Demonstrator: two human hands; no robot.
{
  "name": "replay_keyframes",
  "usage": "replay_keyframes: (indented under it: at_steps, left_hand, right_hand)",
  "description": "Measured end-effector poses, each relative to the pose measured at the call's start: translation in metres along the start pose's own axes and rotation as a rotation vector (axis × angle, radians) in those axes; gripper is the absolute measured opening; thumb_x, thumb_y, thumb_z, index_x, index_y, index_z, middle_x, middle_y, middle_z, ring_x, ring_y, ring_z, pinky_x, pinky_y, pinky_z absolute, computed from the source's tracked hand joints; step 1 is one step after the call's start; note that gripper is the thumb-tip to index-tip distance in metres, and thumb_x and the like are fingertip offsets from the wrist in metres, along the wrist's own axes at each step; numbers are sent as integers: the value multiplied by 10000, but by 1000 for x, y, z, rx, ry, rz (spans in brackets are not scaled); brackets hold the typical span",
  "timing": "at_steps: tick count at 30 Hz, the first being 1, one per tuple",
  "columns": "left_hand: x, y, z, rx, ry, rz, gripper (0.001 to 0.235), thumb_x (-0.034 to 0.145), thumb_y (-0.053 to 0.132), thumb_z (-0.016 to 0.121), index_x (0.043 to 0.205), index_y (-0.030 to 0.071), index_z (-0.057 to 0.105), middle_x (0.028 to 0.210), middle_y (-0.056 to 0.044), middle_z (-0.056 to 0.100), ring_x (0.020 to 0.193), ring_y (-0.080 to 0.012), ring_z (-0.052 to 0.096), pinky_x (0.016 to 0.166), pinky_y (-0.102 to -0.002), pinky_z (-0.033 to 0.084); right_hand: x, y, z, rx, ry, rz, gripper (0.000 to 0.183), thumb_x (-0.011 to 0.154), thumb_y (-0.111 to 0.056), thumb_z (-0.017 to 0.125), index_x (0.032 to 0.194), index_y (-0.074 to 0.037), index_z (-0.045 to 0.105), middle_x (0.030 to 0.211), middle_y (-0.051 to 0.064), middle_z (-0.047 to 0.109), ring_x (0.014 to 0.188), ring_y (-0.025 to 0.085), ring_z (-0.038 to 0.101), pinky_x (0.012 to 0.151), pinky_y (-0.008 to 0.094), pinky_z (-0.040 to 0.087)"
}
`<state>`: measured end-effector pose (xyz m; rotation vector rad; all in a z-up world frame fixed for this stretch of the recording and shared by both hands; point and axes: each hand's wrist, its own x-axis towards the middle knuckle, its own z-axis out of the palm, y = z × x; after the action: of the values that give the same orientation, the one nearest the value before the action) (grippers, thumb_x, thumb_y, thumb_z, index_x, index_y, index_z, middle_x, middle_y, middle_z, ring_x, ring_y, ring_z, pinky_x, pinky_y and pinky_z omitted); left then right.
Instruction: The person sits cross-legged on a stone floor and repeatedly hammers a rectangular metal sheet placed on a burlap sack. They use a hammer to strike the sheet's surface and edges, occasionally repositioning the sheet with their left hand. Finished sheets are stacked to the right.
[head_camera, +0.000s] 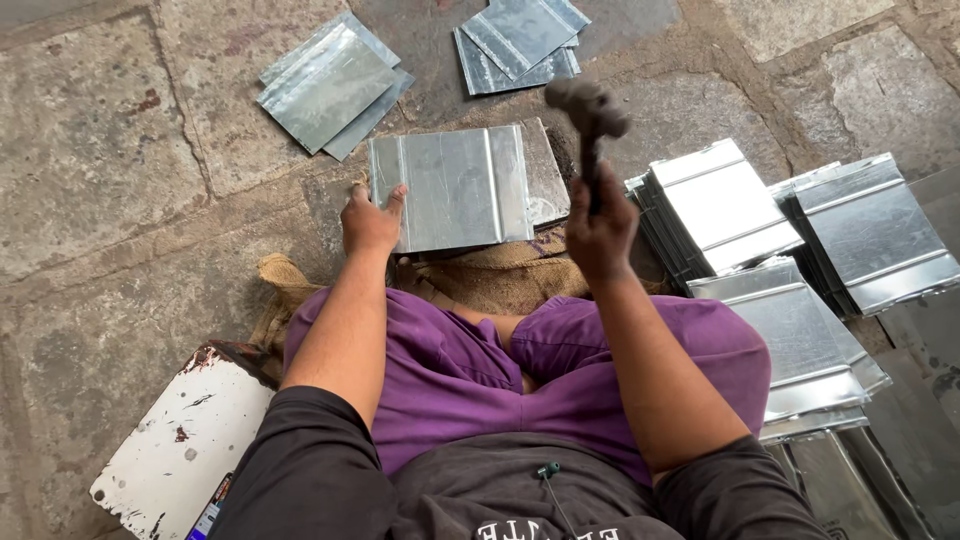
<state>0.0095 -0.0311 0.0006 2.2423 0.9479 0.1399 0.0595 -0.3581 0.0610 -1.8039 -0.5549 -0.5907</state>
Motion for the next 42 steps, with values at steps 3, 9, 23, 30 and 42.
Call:
replay_keyframes:
  at_steps: [3, 9, 23, 30, 42]
  left_hand:
    - [-4, 2, -3, 28, -13, -18, 777, 889, 668, 651, 1275, -3, 581, 1087, -216, 735, 998, -361, 743, 844, -479, 600]
    - [0, -8, 5, 35, 74, 96, 845, 883, 670, 713, 1317, -40, 560, 1184, -274, 681, 1097, -411, 677, 897, -496, 562]
    - [-16, -6, 0, 92, 13, 46, 906, 862, 702, 697, 1366, -33, 534, 1270, -285, 636, 1166, -422, 643, 946, -498, 540]
    - [-19, 4, -7, 95, -50, -13, 883, 863, 713, 652, 1370, -5, 565, 1292, -241, 671, 1191, -382, 670, 983, -479, 555]
    - [11, -33, 25, -48, 10, -12, 829, 833, 651, 815, 1153, -97, 656, 1087, -277, 715, 1018, -357, 722, 890, -429, 570]
  right_hand:
    - [-2, 13, 11, -255, -223, -32, 139, 1069, -154, 638, 1096, -28, 690, 845, 120, 702, 693, 167, 682, 632, 345, 527]
    - [14, -9, -1, -106, 10, 21, 188, 1059, -155, 650, 1132, 13, 690, 822, 134, 716, 674, 168, 659, 594, 322, 531]
    - [3, 13, 5, -69, -124, 149, 149, 1089, -180, 593, 1154, -60, 654, 748, 38, 659, 587, 109, 604, 514, 319, 485]
    - [-5, 58, 20, -413, -223, -20, 294, 1044, -226, 719, 1242, -21, 651, 881, 180, 698, 773, 304, 701, 674, 383, 572]
    - [-12, 57, 25, -301, -299, 291, 239, 1045, -213, 670, 1182, -20, 702, 853, 205, 718, 786, 365, 692, 697, 452, 520]
